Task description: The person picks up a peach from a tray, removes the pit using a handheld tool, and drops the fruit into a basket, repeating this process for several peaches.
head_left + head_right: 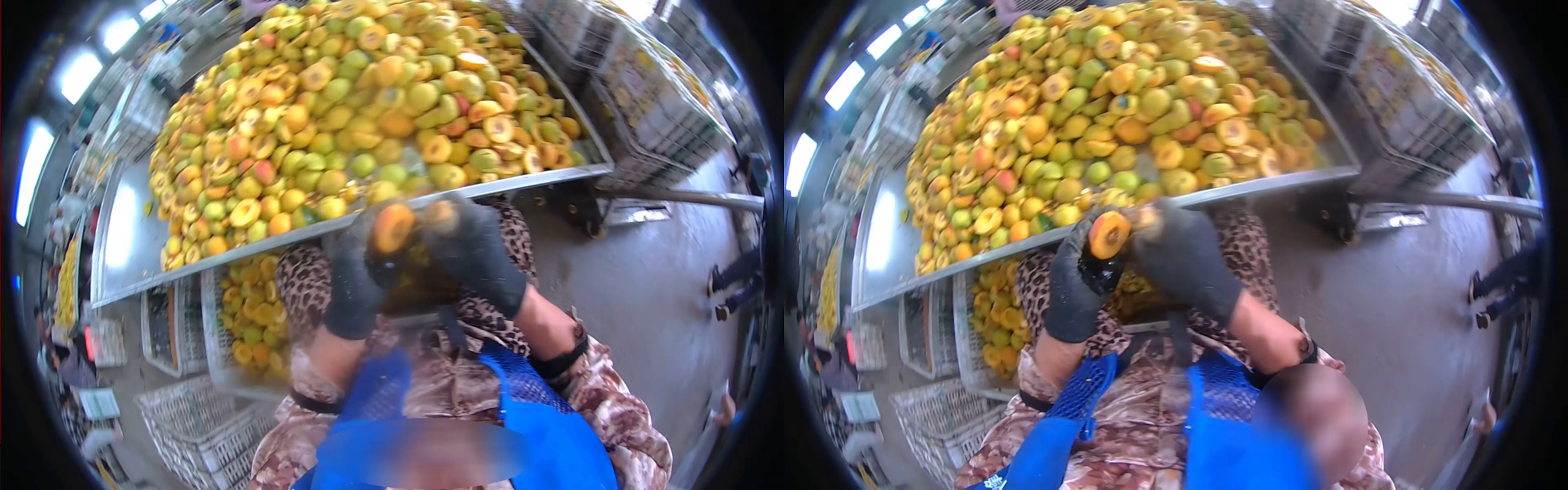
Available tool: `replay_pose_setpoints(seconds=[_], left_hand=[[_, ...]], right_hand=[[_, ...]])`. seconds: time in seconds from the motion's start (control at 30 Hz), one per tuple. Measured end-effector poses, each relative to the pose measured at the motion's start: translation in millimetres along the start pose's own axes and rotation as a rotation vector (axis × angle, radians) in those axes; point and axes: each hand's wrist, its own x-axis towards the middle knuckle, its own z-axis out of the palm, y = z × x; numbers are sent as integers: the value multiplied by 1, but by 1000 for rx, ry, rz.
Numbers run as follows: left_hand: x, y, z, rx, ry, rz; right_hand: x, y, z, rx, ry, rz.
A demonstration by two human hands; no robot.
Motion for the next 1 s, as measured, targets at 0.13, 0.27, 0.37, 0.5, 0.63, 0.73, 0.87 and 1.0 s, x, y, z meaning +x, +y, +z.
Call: replay_pose_setpoints(seconds=[0.13,0.27,0.37,0.5,0.63,0.73,0.87,1.0], left_hand=[[-1,0,-6,-999,247,-555],[1,7,8,-939,225,-544],[8,22,9,-929,303,-566],[5,8,9,-848,297,-514],[3,11,10,-784,303,-458],[2,17,15,-722,331,-466],[-4,14,18,-540,281,-406],[-5,3,23,-507,309,-302]], right_hand=[[-29,7,5,504,-328,463],[-40,19,33,462,-351,490],[-42,24,38,416,-315,421],[-39,19,39,381,-298,371],[-37,23,48,277,-336,284],[-38,27,45,230,-350,219],[-54,35,57,469,-306,288],[-65,40,66,424,-170,195]])
